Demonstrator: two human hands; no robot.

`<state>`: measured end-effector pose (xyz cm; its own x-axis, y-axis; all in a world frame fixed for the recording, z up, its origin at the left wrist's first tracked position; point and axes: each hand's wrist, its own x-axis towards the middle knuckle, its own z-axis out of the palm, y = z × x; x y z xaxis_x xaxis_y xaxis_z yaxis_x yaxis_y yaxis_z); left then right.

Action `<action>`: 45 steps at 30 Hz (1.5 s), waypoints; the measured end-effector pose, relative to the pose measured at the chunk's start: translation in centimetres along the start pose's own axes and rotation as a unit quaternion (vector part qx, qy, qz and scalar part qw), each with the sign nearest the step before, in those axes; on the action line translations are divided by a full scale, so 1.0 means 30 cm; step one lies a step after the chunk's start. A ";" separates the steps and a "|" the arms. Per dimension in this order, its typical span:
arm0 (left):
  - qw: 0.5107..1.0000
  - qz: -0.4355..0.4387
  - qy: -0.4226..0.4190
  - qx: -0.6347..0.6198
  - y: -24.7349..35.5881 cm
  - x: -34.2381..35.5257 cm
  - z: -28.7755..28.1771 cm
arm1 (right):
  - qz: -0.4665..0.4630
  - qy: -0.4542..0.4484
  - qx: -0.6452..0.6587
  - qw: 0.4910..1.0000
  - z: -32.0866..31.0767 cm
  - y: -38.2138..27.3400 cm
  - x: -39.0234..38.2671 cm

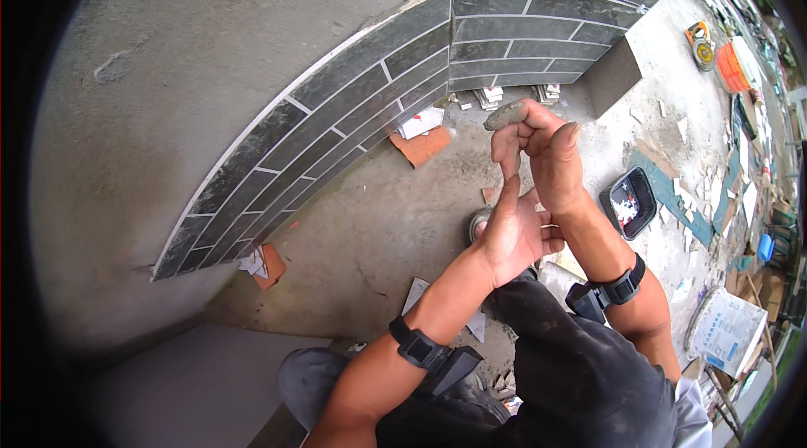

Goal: The recorder applies mortar to the back of a tile using a trowel and then carefully positions the tile on an exterior wall.

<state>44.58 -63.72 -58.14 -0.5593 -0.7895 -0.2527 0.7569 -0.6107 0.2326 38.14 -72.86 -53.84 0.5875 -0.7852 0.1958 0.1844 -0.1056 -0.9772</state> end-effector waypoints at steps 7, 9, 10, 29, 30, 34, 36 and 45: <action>0.955 0.127 0.201 0.178 0.143 -0.038 -0.062 | 0.083 0.096 -0.251 0.960 -0.071 0.089 -0.050; 0.928 0.152 0.239 0.242 0.163 -0.051 -0.072 | 0.071 0.073 -0.297 0.949 -0.057 0.103 -0.061; 0.927 0.152 0.240 0.245 0.173 -0.056 -0.067 | 0.066 0.058 -0.346 0.934 -0.053 0.099 -0.063; 0.231 0.282 0.467 0.805 0.556 -0.327 0.181 | 0.101 0.053 -0.239 0.964 -0.061 0.173 -0.035; 0.215 0.290 0.475 0.802 0.560 -0.345 0.172 | 0.105 0.060 -0.242 0.963 -0.073 0.207 -0.018; 0.227 0.285 0.483 0.797 0.556 -0.419 0.150 | 0.214 0.084 -0.038 0.972 -0.104 0.337 0.070; 0.241 0.272 0.503 0.784 0.537 -0.482 0.164 | 0.248 0.094 0.062 0.962 -0.072 0.368 0.127; 0.222 0.312 0.468 0.796 0.500 -0.545 0.070 | 0.297 0.099 0.369 0.875 0.012 0.442 0.294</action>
<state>64.37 -60.09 -48.54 0.3659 -0.8475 0.3845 -0.9082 -0.2351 0.3462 46.04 -80.96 -65.04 0.6178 -0.6654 -0.4190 0.3938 0.7230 -0.5676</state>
